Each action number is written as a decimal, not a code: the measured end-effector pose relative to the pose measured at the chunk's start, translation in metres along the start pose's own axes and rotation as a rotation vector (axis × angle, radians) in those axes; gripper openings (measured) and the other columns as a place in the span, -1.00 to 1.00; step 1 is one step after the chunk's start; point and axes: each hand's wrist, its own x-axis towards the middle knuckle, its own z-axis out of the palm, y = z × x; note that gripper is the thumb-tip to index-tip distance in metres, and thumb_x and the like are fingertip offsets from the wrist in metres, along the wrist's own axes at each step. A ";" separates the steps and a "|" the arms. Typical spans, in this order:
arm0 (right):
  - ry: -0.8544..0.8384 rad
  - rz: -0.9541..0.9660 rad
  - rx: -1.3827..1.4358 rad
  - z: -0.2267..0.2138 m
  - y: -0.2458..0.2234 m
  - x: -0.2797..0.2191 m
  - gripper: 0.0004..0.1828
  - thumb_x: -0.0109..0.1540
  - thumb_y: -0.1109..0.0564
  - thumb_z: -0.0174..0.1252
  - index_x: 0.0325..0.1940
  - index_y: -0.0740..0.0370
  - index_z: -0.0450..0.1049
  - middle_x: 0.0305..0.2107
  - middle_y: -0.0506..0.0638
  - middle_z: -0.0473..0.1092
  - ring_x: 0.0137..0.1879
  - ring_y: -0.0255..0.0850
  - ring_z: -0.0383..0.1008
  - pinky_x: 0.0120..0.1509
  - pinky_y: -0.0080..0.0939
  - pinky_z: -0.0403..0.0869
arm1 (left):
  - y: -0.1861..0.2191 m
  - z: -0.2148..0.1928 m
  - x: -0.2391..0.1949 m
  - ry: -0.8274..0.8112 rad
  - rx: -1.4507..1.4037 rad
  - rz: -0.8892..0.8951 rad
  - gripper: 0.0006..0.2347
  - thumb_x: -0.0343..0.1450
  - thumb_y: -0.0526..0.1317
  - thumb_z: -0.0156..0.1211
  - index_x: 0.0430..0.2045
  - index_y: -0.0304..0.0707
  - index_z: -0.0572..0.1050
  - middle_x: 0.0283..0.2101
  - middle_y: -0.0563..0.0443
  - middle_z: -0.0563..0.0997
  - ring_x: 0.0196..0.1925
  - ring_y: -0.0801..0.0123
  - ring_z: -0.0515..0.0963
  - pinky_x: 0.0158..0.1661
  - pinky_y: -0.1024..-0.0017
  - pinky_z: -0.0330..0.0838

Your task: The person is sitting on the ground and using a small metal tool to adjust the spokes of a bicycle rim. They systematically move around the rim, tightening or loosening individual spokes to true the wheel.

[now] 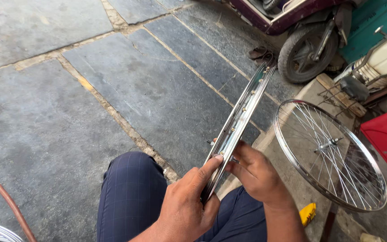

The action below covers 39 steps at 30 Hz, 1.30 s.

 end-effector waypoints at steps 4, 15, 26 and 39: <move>0.582 -0.084 -0.600 0.021 0.034 0.002 -0.68 0.18 0.10 0.37 -0.13 0.22 0.40 -0.16 0.04 0.54 0.06 -0.22 0.58 0.11 -0.15 0.59 | 0.002 0.002 0.003 0.029 0.019 0.056 -0.33 0.16 -0.44 0.21 0.28 -0.17 0.37 -0.52 -0.04 0.47 -0.57 0.24 0.58 -0.49 0.25 0.50; 0.022 -0.015 0.181 -0.009 0.027 -0.005 -0.75 0.26 0.18 0.30 -0.02 0.31 0.49 -0.13 0.14 0.54 0.06 -0.11 0.59 0.15 -0.14 0.61 | -0.002 0.002 -0.002 0.003 0.007 -0.007 -0.34 0.18 -0.44 0.19 0.28 -0.16 0.36 -0.52 -0.06 0.47 -0.58 0.26 0.59 -0.50 0.26 0.52; 0.398 -0.197 -0.481 0.036 0.034 0.013 -0.72 0.23 0.23 0.32 0.02 0.30 0.54 -0.25 0.06 0.59 -0.14 -0.21 0.64 -0.08 -0.27 0.62 | -0.006 0.005 -0.003 -0.008 0.002 0.040 -0.34 0.17 -0.43 0.19 0.28 -0.18 0.36 -0.50 -0.05 0.47 -0.55 0.26 0.58 -0.47 0.24 0.50; 0.030 -0.090 -0.271 -0.008 0.027 0.004 -0.55 0.21 0.12 0.32 0.14 0.36 0.47 -0.05 0.11 0.57 0.14 -0.14 0.59 0.20 -0.14 0.56 | -0.003 0.000 -0.003 0.016 -0.003 0.021 -0.33 0.18 -0.45 0.19 0.30 -0.19 0.35 -0.52 -0.02 0.45 -0.58 0.34 0.56 -0.52 0.28 0.49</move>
